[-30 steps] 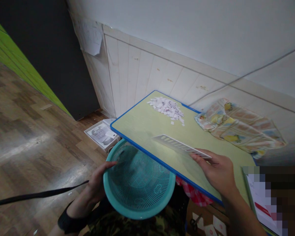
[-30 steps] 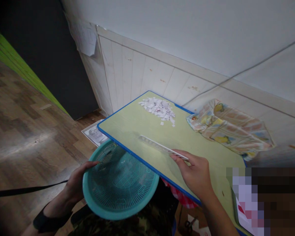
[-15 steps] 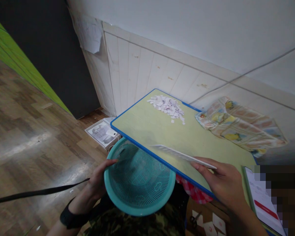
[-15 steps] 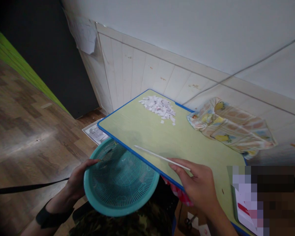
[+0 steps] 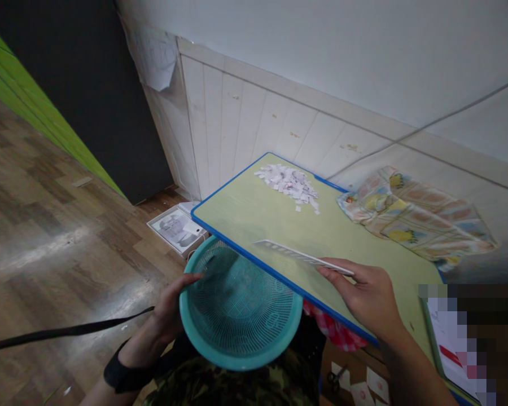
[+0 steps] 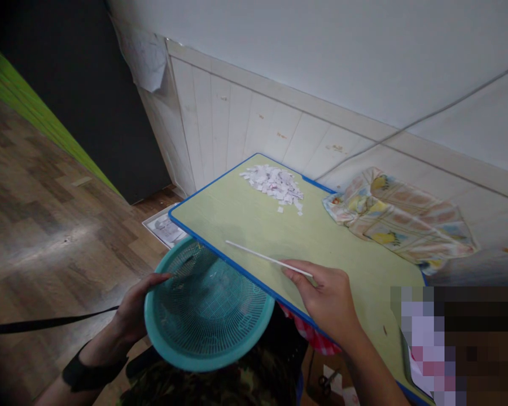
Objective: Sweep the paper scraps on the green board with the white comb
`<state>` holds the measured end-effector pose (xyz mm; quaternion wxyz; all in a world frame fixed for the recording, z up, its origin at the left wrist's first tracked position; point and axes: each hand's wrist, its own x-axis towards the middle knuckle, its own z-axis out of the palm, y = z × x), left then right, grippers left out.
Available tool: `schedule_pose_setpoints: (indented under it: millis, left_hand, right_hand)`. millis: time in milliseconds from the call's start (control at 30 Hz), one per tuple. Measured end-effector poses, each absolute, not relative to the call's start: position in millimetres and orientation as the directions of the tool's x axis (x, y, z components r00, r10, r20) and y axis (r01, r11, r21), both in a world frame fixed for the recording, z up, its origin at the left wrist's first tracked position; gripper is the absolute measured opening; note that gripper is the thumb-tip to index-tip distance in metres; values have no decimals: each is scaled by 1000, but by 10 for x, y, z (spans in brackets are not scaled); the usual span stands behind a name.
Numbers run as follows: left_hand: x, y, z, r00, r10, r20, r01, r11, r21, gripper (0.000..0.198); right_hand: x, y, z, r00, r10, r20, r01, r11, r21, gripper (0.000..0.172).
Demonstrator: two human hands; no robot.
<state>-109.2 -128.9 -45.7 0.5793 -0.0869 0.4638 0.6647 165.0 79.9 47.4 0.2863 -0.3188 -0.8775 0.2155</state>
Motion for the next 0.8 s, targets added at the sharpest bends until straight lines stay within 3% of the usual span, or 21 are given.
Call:
schedule_pose_setpoints:
  millis: [367,600,800]
  left_hand:
    - [-1056,-1276,-400,-315,695,-646,-860,78,504,23]
    - [-1030,-1256,-351,-336,645,-686,-866,75,494,26]
    - [-983,-1199,-294,-336,620,-709,-871,81,484,28]
  right_hand:
    - [1764,631,624,-646,710,282,450,652,-610,18]
    - [1739,722,523,-525,776,349,491,611,-620,14]
    - [1384,1004,358,-398,842,366,459,527,-715,29]
